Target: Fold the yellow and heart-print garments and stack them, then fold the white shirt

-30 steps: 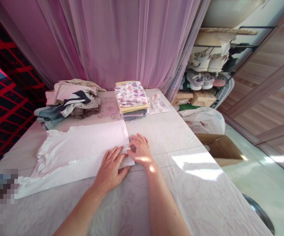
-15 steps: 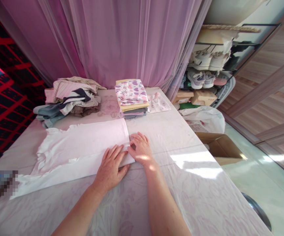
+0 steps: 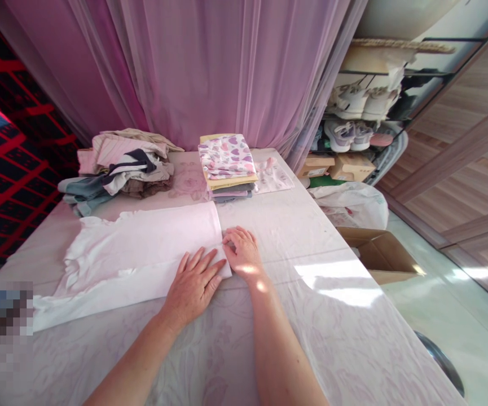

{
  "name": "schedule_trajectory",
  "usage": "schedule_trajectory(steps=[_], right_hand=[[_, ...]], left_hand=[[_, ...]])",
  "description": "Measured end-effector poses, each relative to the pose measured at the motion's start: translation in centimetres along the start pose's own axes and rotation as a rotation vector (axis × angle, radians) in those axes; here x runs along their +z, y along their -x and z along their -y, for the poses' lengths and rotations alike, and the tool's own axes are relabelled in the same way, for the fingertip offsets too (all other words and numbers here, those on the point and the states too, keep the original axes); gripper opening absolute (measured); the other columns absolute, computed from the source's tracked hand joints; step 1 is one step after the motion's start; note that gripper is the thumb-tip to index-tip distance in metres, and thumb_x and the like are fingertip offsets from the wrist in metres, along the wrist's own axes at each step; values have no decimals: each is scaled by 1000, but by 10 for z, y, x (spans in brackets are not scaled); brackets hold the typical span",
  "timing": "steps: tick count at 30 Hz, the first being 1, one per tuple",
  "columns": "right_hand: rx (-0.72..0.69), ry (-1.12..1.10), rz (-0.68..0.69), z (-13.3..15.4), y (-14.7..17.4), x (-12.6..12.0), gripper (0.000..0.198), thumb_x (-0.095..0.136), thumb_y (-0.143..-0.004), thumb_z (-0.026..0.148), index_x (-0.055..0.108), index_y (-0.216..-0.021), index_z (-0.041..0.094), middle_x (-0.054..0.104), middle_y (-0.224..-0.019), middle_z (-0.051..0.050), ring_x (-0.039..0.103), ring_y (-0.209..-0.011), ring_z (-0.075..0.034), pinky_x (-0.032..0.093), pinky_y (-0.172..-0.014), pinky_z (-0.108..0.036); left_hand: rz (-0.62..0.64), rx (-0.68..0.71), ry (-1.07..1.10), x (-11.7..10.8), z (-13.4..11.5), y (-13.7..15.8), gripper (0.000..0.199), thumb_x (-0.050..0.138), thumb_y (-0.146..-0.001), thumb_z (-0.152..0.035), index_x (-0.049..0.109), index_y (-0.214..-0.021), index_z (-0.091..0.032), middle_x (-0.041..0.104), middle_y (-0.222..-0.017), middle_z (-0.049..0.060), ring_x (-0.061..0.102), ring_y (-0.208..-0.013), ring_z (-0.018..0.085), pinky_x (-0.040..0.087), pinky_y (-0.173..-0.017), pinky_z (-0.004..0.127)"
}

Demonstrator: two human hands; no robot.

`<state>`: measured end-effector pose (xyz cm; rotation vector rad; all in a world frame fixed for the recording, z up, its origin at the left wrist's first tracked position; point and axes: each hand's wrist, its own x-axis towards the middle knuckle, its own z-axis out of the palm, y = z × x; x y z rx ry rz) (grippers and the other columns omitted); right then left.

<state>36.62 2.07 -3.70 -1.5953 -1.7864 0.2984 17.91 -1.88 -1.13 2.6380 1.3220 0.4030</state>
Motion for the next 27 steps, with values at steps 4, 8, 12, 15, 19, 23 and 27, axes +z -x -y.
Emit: schedule_trajectory(steps=[4,8,12,15,19,23,27], right_hand=[[8,-46,-64,-3,-2,1,15,52,-83,19,65,-87,25,72,-113,-6,59,-119,-25,42,-103,-48],[14,-49,-88,-3,-3,2,20,51,-82,18,66,-93,25,73,-107,-6,62,-113,-24,44,-102,-45],[-2,-38,-70,-1,-3,1,22,51,-83,20,70,-92,25,73,-107,-6,62,-114,-25,44,-104,-45],[17,-63,-82,-1,-3,0,21,52,-83,22,71,-91,25,74,-108,-6,63,-113,-24,45,-103,-44],[28,-109,-108,-2,-3,-1,20,53,-83,23,72,-86,27,74,-107,-5,63,-114,-24,47,-102,-43],[2,-64,-84,-1,-3,0,20,54,-82,21,73,-84,26,75,-105,-5,64,-112,-24,47,-101,-44],[-14,-44,-76,-1,-3,1,20,53,-83,21,73,-83,26,75,-104,-5,64,-111,-24,46,-101,-44]], left_hand=[[0,-1,-26,2,0,0,40,36,-101,-40,52,-137,-39,48,-150,-4,37,-142,26,27,-117,57],[-8,8,-60,2,-1,0,40,40,-100,-38,51,-138,-38,48,-150,-3,38,-141,27,28,-116,56],[-23,19,-60,3,-1,0,42,41,-99,-39,50,-140,-34,49,-150,-1,38,-141,27,28,-117,56],[-35,17,-58,5,0,0,45,40,-99,-40,47,-143,-29,50,-149,1,37,-142,26,27,-118,56],[-46,13,-70,7,1,0,47,39,-99,-41,47,-142,-25,50,-149,4,37,-142,26,27,-118,54],[-36,3,-77,7,1,0,46,39,-99,-42,49,-141,-25,48,-150,3,37,-142,26,27,-118,54],[-24,1,-69,5,0,0,46,39,-99,-42,49,-140,-25,47,-151,3,37,-142,26,27,-118,54]])
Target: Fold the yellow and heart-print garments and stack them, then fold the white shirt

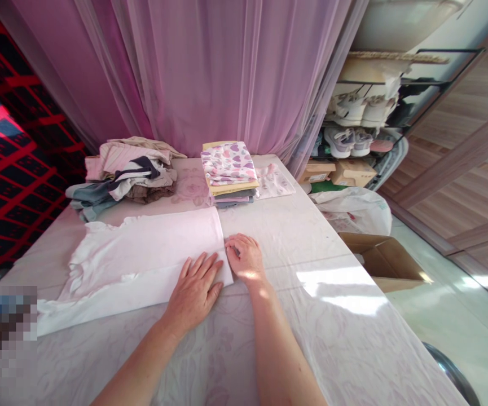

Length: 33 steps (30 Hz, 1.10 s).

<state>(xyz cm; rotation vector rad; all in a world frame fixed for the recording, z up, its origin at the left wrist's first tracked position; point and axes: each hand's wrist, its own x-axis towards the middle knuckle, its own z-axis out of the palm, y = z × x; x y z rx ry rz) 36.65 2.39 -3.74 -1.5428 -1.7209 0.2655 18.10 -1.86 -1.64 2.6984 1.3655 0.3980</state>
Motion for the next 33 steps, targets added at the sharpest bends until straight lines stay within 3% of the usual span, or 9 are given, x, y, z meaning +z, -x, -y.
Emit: schedule_trajectory(steps=[15,21,26,33], right_hand=[[27,2,40,2,0,-3,19,55,-82,21,73,-87,27,73,-110,-4,61,-117,-25,43,-105,-47],[34,-52,-9,1,2,-3,19,55,-83,23,73,-89,27,71,-117,-5,57,-122,-24,43,-105,-45],[-42,-8,91,5,4,-4,14,61,-81,25,75,-85,29,68,-122,-3,51,-129,-27,39,-107,-50],[-24,74,157,10,4,-4,18,60,-83,23,75,-91,29,66,-124,-3,49,-130,-28,35,-108,-51]], left_hand=[[-20,1,3,1,0,1,45,40,-99,-41,49,-140,-26,48,-150,4,38,-141,26,27,-118,54],[-20,-2,-5,0,0,1,45,41,-98,-41,50,-139,-24,47,-151,5,37,-142,26,27,-118,54],[-25,-13,-11,1,-1,1,46,42,-98,-41,50,-139,-24,45,-152,7,36,-142,26,27,-118,53],[-25,-24,-17,1,-1,0,46,43,-97,-43,51,-139,-24,43,-153,9,36,-142,28,28,-117,53]])
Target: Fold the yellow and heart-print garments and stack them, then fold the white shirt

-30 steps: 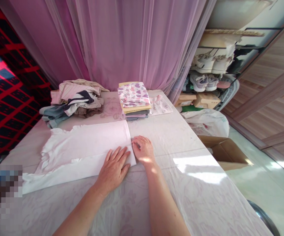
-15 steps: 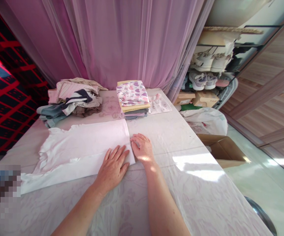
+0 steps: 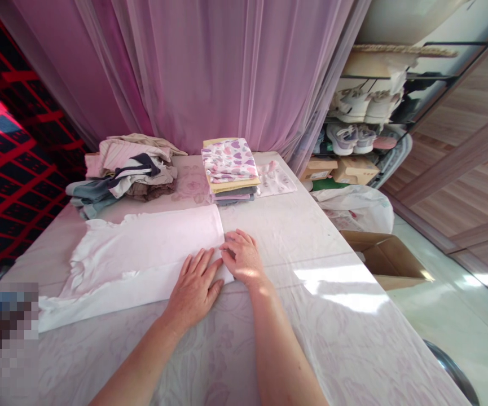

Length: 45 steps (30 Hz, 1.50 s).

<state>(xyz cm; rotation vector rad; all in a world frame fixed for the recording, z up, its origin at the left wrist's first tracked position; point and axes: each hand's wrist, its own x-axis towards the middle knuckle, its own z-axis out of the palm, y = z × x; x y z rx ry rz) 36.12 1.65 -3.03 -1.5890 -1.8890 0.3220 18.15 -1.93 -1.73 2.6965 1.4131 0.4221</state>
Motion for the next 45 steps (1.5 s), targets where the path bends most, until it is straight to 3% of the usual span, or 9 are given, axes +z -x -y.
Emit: schedule_trajectory(steps=[11,30,36,45], right_hand=[[-26,56,13,0,1,-1,24,58,-84,25,74,-102,29,65,-128,-3,48,-131,-27,37,-107,-49],[-10,41,-70,-13,-1,9,24,52,-88,25,75,-94,26,68,-122,-7,54,-124,-27,43,-102,-49],[-38,-3,-143,-18,-2,11,25,50,-89,28,75,-91,25,71,-116,-8,58,-119,-27,46,-102,-48],[-36,12,-140,-18,-2,12,25,50,-89,28,75,-88,25,71,-114,-8,58,-119,-27,45,-102,-49]], left_hand=[[31,-6,26,-3,-1,-1,46,43,-97,-43,51,-139,-24,46,-151,6,38,-141,28,27,-118,53],[41,63,-8,2,3,2,48,34,-100,-41,43,-145,-26,40,-156,3,28,-147,25,26,-119,55],[87,44,40,-2,1,0,50,33,-100,-46,42,-145,-25,42,-155,2,30,-146,26,23,-119,57],[90,45,58,-3,2,0,51,35,-99,-48,43,-145,-25,42,-154,4,31,-145,26,23,-119,58]])
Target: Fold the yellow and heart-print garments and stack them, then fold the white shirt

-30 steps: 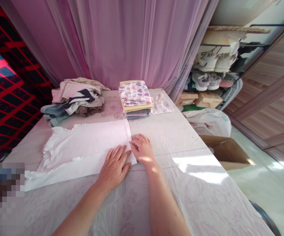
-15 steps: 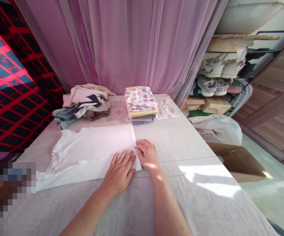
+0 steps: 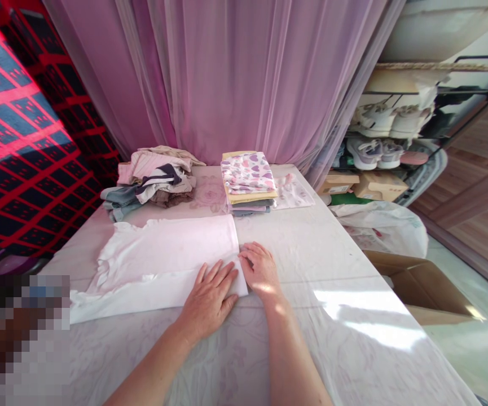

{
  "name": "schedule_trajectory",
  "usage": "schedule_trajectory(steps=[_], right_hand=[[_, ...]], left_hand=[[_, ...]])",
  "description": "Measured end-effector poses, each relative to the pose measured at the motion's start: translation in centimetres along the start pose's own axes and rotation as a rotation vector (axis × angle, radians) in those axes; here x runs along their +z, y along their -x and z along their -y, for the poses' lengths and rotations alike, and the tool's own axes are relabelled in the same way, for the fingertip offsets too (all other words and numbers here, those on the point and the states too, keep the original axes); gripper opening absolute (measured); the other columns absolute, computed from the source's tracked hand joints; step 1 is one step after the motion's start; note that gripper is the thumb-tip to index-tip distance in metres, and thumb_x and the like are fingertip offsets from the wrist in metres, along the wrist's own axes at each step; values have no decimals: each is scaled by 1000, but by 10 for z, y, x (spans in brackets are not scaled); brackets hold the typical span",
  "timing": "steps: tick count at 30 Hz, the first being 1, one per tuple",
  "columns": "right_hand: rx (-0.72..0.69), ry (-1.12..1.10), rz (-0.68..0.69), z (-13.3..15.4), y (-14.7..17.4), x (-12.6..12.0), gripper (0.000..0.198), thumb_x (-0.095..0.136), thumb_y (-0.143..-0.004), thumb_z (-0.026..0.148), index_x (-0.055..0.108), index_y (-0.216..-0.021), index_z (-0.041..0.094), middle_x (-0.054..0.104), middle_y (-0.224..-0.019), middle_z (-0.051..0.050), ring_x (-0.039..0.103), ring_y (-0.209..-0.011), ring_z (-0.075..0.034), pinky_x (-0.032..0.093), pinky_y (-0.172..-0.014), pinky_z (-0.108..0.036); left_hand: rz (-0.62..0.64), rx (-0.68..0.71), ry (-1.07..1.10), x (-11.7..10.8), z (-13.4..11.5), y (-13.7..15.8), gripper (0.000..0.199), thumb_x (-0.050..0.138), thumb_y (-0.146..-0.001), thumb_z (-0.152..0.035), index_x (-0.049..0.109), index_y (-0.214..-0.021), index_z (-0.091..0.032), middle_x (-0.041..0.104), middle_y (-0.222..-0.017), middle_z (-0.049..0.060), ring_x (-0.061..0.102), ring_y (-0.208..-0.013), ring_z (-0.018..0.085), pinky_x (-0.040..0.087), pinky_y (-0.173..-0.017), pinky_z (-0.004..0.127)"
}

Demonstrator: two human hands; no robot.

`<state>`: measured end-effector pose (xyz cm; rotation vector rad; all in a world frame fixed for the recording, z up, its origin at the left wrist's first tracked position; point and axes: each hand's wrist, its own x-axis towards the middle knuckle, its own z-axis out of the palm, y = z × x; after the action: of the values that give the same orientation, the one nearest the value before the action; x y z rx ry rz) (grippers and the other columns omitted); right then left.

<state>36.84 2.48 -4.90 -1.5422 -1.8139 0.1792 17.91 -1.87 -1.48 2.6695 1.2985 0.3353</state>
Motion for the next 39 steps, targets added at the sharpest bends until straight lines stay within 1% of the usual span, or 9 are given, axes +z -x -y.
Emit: schedule_trajectory(steps=[12,21,29,33,36,39], right_hand=[[-16,-9,-7,0,-2,-1,25,50,-89,28,75,-86,25,73,-112,-7,61,-115,-26,47,-101,-46],[11,-70,-25,-1,-4,-1,25,50,-89,28,74,-86,25,75,-104,-7,64,-109,-25,48,-100,-44],[29,-114,-32,-1,-7,-1,27,47,-89,30,74,-88,24,76,-99,-6,67,-103,-24,50,-97,-42],[68,-97,3,1,-9,-4,26,48,-88,28,74,-89,24,76,-98,-6,68,-98,-22,52,-93,-38],[82,-81,30,6,-11,-6,26,48,-87,27,74,-85,23,76,-95,-6,69,-94,-22,52,-89,-36],[76,-87,43,10,-13,-9,23,51,-85,26,74,-82,23,76,-91,-6,70,-90,-22,53,-87,-35]], left_hand=[[-2,7,-11,-1,0,0,52,36,-99,-48,42,-145,-25,45,-152,4,33,-144,26,24,-119,57],[10,-9,0,-1,0,0,53,36,-98,-51,44,-143,-23,39,-156,6,31,-145,26,22,-120,56],[-12,-21,-18,2,-1,-2,55,38,-97,-51,45,-143,-22,41,-155,8,34,-144,27,24,-119,57],[-23,-22,-13,2,0,-3,55,40,-96,-51,47,-142,-21,42,-154,8,35,-143,27,24,-118,58],[-22,-26,-23,3,0,-3,57,40,-96,-52,46,-143,-20,42,-154,9,34,-144,28,24,-118,57],[-69,-19,-58,4,-2,-2,59,40,-96,-53,46,-143,-18,43,-153,10,34,-144,29,25,-118,55]])
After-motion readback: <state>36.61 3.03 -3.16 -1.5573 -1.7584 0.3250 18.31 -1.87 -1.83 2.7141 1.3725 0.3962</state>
